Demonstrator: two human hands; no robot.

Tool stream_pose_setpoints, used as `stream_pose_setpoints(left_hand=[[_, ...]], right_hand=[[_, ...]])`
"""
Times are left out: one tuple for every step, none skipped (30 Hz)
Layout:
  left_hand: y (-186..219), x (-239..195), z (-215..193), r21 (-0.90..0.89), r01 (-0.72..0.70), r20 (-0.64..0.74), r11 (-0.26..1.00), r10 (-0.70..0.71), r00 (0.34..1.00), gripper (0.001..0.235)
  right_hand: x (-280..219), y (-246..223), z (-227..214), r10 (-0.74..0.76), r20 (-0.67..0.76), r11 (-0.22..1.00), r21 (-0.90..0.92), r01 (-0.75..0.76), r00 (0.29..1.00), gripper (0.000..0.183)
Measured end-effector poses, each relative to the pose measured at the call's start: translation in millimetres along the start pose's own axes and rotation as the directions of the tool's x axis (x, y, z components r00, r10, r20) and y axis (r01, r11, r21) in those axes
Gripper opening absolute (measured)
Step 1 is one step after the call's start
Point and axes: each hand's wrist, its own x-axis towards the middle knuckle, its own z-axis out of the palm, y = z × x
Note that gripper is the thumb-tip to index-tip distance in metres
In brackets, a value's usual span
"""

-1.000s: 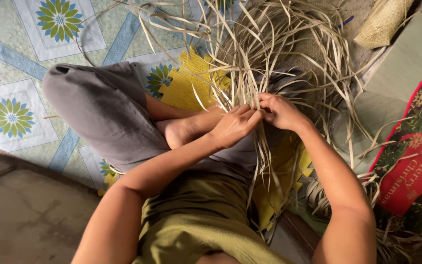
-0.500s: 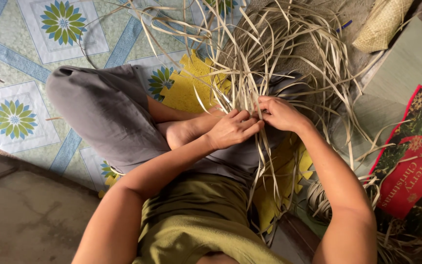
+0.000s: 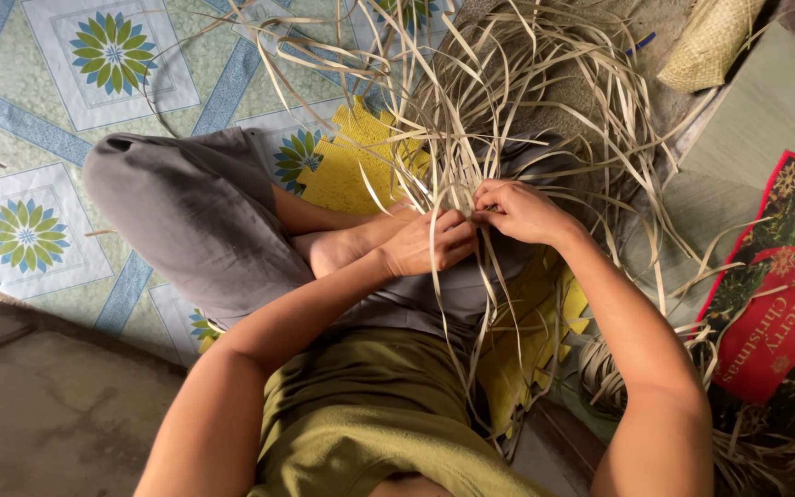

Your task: Weaving dried plant fibers together to create a mat or basket.

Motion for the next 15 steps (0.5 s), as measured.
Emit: stream_pose_setpoints(left_hand=[[-1.6, -5.2, 3.8, -0.006, -0.008, 0.011, 1.000, 0.008, 1.000, 0.015], [-1.4, -0.3, -3.1, -0.007, -0.007, 0.012, 1.000, 0.008, 1.000, 0.015], [-1.5, 4.7, -10.1, -0.048, -0.023, 0.012, 0.999, 0.024, 1.000, 0.017], [-1.5, 9.7, -17.0, -0.090, -0.039, 0.012, 0.995, 0.041, 0.999, 0.019], [-2.4, 9.9, -18.4, -0.091, -0.041, 0.013, 0.995, 0.042, 0.999, 0.019], [-3.3, 10.1, -19.8, -0.114, -0.051, 0.020, 0.992, 0.054, 0.998, 0.019], [-4.2, 10.6, -21.0, -0.137, -0.061, 0.027, 0.989, 0.066, 0.997, 0.020], [-4.2, 4.8, -16.5, -0.139, -0.063, 0.028, 0.988, 0.068, 0.997, 0.020], [-4.1, -1.0, -12.0, -0.167, -0.046, 0.021, 0.985, 0.051, 0.999, 0.019], [-4.1, -7.1, -7.6, -0.196, -0.030, 0.014, 0.980, 0.033, 0.999, 0.019], [-2.2, -6.3, -4.5, -0.196, -0.031, 0.014, 0.980, 0.035, 0.999, 0.019], [-0.5, -5.6, -1.5, -0.153, -0.018, -0.006, 0.988, 0.017, 1.000, 0.020], [2.5, -5.2, 1.6, -0.112, 0.000, -0.025, 0.994, -0.002, 1.000, 0.022], [4.2, -12.0, 12.3, -0.113, 0.001, -0.026, 0.994, -0.004, 1.000, 0.022], [5.5, -18.4, 23.6, -0.062, 0.004, -0.005, 0.998, -0.005, 1.000, 0.017]], right_hand=[[1.1, 2.7, 1.1, -0.008, -0.001, 1.000, 0.002, 0.008, 1.000, 0.017], [0.6, 2.2, 0.8, -0.007, -0.001, 1.000, 0.003, 0.007, 1.000, 0.017], [0.3, 1.7, 0.5, -0.005, 0.002, 1.000, 0.001, 0.005, 1.000, 0.018], [-0.1, 1.3, 0.2, -0.004, 0.005, 1.000, -0.002, 0.004, 1.000, 0.018], [0.3, 2.3, 0.2, -0.003, 0.003, 1.000, 0.000, 0.003, 1.000, 0.018], [0.6, 3.4, 0.1, -0.006, 0.011, 1.000, -0.007, 0.006, 1.000, 0.019], [0.8, 4.5, -0.1, -0.009, 0.018, 1.000, -0.013, 0.009, 1.000, 0.019], [1.2, 5.3, 0.2, -0.009, 0.016, 1.000, -0.011, 0.009, 1.000, 0.019], [1.6, 6.0, 0.6, -0.010, 0.012, 1.000, -0.010, 0.010, 1.000, 0.020], [2.1, 6.6, 1.1, -0.011, 0.009, 1.000, -0.008, 0.011, 1.000, 0.022], [3.0, 9.2, 2.3, -0.011, 0.008, 1.000, -0.009, 0.011, 1.000, 0.022], [4.0, 11.8, 3.6, -0.010, 0.003, 1.000, 0.006, 0.010, 1.000, 0.021], [4.3, 14.5, 5.5, -0.008, 0.000, 1.000, 0.022, 0.008, 1.000, 0.020], [4.9, 15.3, 6.4, -0.007, 0.002, 1.000, 0.022, 0.007, 1.000, 0.020], [5.4, 16.4, 6.6, -0.016, -0.008, 1.000, 0.016, 0.016, 1.000, 0.017]])
